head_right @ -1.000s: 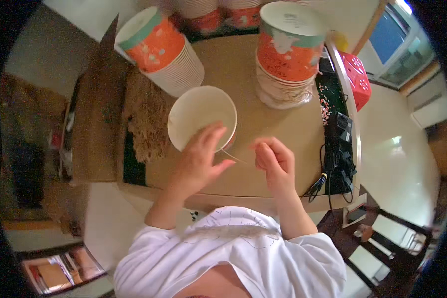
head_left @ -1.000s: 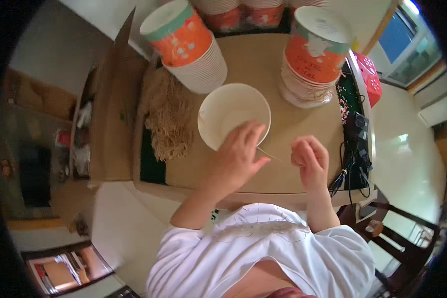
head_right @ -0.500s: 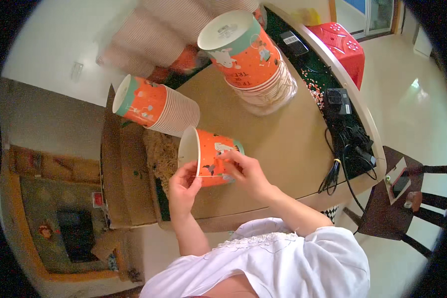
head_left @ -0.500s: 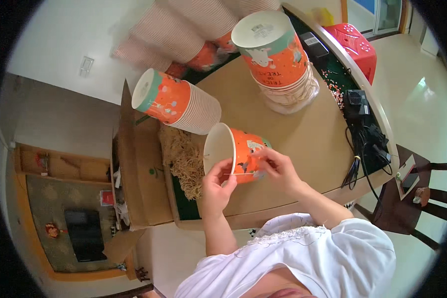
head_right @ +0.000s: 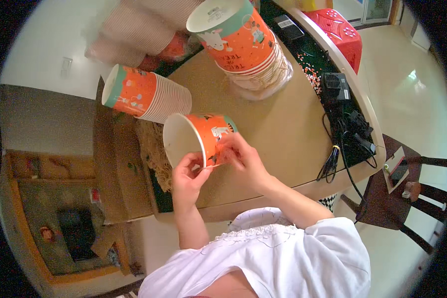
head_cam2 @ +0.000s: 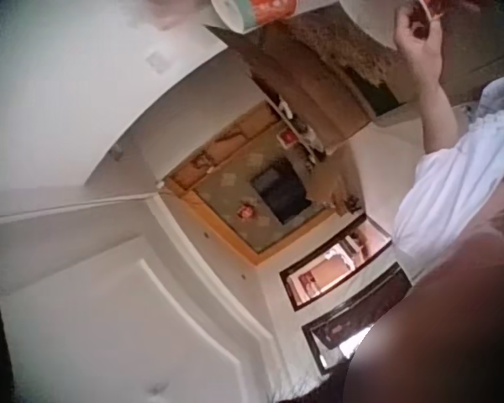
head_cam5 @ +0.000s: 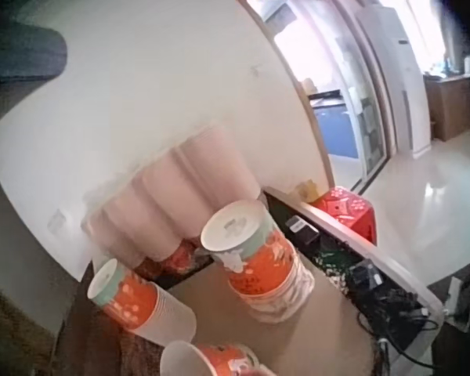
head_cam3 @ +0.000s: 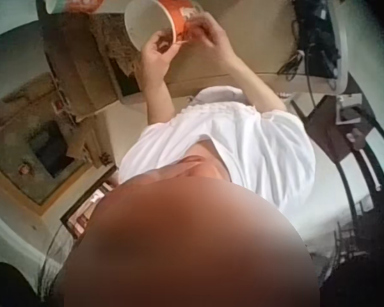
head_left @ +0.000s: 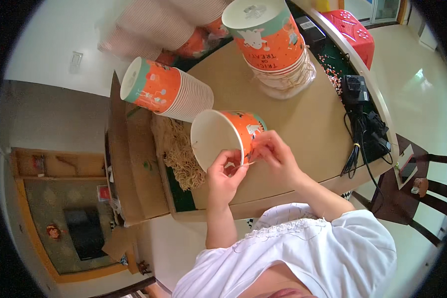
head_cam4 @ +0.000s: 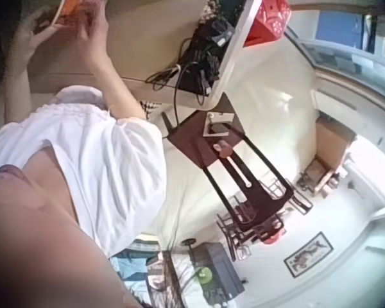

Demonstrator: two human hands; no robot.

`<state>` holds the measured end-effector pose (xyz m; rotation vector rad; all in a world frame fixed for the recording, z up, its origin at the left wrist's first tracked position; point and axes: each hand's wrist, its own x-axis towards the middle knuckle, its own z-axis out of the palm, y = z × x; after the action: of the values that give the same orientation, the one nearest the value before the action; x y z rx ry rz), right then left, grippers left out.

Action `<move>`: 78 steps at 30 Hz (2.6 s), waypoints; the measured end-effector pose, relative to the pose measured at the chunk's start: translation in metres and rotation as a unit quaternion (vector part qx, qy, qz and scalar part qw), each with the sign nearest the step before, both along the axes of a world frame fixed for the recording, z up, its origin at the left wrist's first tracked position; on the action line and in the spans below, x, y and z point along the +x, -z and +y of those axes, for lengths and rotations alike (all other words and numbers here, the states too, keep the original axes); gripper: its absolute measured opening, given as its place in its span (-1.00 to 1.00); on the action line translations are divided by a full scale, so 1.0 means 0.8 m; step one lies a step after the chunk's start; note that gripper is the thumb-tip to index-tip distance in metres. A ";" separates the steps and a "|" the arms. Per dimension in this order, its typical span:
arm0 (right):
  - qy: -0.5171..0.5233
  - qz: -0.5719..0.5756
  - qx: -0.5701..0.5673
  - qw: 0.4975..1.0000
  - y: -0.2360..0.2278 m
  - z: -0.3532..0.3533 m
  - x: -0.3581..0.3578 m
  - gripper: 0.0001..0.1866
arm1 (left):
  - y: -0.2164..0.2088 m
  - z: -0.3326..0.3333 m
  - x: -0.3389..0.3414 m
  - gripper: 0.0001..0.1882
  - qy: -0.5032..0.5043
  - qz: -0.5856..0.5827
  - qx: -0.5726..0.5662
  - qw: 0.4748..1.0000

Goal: Tying elastic strings onto paper buckets for packaging or manufacturing purposes.

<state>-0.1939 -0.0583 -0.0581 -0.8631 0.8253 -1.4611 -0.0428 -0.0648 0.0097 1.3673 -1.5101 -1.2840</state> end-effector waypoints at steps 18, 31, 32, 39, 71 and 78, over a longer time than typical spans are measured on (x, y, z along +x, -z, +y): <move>-0.014 -0.024 -0.004 1.000 0.010 -0.003 -0.010 -0.94 | 0.005 -0.010 -0.017 -0.74 0.016 0.103 0.061 0.993; -0.006 0.053 -0.038 0.998 0.009 0.003 -0.008 -0.94 | 0.010 -0.008 -0.023 -0.80 -0.015 0.028 0.018 0.999; 0.032 0.051 -0.058 0.996 0.008 0.002 -0.009 -0.94 | 0.011 -0.009 -0.024 -0.80 -0.015 0.028 0.018 0.999; 0.062 0.069 -0.060 0.994 0.013 -0.005 -0.020 -0.94 | 0.009 -0.009 -0.028 -0.79 -0.008 0.046 0.028 0.999; -0.168 -0.031 -0.023 0.985 -0.004 0.002 -0.054 -0.88 | -0.004 -0.007 -0.035 -0.70 0.033 -0.066 -0.083 0.994; -0.169 -0.003 -0.027 0.985 -0.019 0.013 -0.052 -0.92 | -0.009 0.000 -0.022 -0.86 0.093 -0.124 -0.181 0.971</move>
<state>-0.2352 -0.0480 -0.0426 -0.9858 0.6015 -1.1912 -0.0606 -0.0649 0.0169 1.1976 -1.9733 -0.9048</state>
